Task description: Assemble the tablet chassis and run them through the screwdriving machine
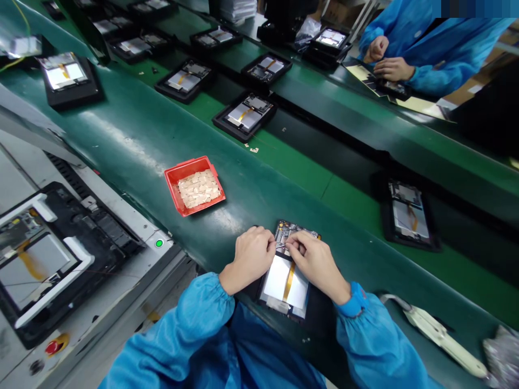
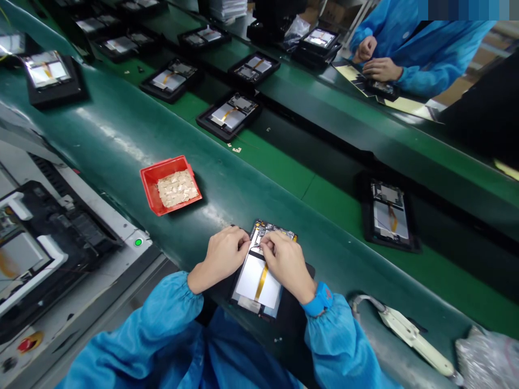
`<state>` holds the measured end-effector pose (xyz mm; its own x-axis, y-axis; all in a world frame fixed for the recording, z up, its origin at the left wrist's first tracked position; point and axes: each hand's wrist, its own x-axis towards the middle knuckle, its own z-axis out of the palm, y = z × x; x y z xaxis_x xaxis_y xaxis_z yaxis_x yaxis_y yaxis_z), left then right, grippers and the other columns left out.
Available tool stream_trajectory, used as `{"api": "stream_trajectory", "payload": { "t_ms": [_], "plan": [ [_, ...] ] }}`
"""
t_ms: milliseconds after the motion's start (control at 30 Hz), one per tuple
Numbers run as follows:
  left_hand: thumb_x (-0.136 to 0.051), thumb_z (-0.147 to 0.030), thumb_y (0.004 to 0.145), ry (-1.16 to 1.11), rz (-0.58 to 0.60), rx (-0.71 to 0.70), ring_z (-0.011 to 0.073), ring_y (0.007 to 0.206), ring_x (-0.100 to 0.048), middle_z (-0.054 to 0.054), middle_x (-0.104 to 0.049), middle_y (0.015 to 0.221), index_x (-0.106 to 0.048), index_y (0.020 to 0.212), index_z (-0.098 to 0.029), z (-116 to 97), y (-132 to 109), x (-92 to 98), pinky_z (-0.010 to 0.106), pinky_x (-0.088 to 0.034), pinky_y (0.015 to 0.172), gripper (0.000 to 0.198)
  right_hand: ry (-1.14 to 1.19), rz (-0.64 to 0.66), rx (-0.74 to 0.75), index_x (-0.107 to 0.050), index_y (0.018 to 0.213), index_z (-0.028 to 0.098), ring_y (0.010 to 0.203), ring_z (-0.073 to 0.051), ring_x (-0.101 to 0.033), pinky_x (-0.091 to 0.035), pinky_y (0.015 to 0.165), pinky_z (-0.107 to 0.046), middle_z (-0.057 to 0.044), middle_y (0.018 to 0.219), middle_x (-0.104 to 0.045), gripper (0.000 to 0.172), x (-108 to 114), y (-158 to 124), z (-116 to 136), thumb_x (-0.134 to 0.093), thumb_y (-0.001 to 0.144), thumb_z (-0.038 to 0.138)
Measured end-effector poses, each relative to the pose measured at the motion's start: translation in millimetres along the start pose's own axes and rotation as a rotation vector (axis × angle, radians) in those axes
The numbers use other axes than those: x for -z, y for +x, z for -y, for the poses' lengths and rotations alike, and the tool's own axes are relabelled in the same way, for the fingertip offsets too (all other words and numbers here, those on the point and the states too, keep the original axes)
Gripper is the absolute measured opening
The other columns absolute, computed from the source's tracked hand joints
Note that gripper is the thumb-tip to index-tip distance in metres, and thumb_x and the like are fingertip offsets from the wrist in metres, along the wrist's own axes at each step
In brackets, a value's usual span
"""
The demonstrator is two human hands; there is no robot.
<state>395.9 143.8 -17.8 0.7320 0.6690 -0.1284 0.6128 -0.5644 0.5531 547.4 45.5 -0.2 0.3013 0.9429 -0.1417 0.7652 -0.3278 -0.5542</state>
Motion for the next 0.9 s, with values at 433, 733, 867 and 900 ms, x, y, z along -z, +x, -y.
{"api": "stream_trajectory", "payload": {
  "t_ms": [433, 733, 867, 900],
  "plan": [
    [-0.051, -0.024, 0.09, 0.004, 0.026, 0.011, 0.0192, 0.086, -0.06, 0.002, -0.067, 0.087, -0.064, 0.082, -0.023, -0.5, 0.4, 2.0, 0.03, -0.044, 0.072, 0.015, -0.034, 0.133, -0.137, -0.062, 0.075, 0.021, 0.063, -0.015, -0.061, -0.038, 0.06, -0.025, 0.0, 0.07, -0.068, 0.006, 13.0, 29.8, 12.5, -0.059, 0.08, 0.021],
    [-0.051, -0.024, 0.091, 0.015, 0.031, 0.01, 0.0191, 0.087, -0.06, 0.002, -0.067, 0.086, -0.065, 0.082, -0.023, 0.5, 0.3, 1.8, 0.03, -0.044, 0.07, 0.016, -0.071, 0.222, -0.152, -0.063, 0.067, 0.02, 0.062, -0.015, -0.061, -0.037, 0.057, -0.024, 0.001, 0.065, -0.067, 0.01, 16.4, 43.3, 18.6, -0.064, 0.077, 0.019],
    [-0.05, -0.024, 0.091, 0.013, 0.023, 0.0, 0.0194, 0.086, -0.06, 0.002, -0.067, 0.085, -0.064, 0.082, -0.023, 1.0, -0.2, 1.2, 0.03, -0.044, 0.069, 0.017, -0.092, 0.229, -0.145, -0.062, 0.066, 0.02, 0.062, -0.015, -0.061, -0.037, 0.056, -0.024, 0.0, 0.066, -0.067, 0.011, 16.3, 44.3, 19.3, -0.064, 0.077, 0.018],
    [-0.05, -0.024, 0.091, 0.014, 0.021, -0.001, 0.0195, 0.086, -0.06, 0.002, -0.067, 0.085, -0.064, 0.082, -0.023, 0.9, -0.4, 1.1, 0.03, -0.044, 0.069, 0.017, -0.098, 0.228, -0.146, -0.062, 0.065, 0.02, 0.062, -0.015, -0.061, -0.036, 0.056, -0.024, 0.0, 0.065, -0.067, 0.012, 16.3, 44.4, 19.5, -0.064, 0.077, 0.018]
  ]
}}
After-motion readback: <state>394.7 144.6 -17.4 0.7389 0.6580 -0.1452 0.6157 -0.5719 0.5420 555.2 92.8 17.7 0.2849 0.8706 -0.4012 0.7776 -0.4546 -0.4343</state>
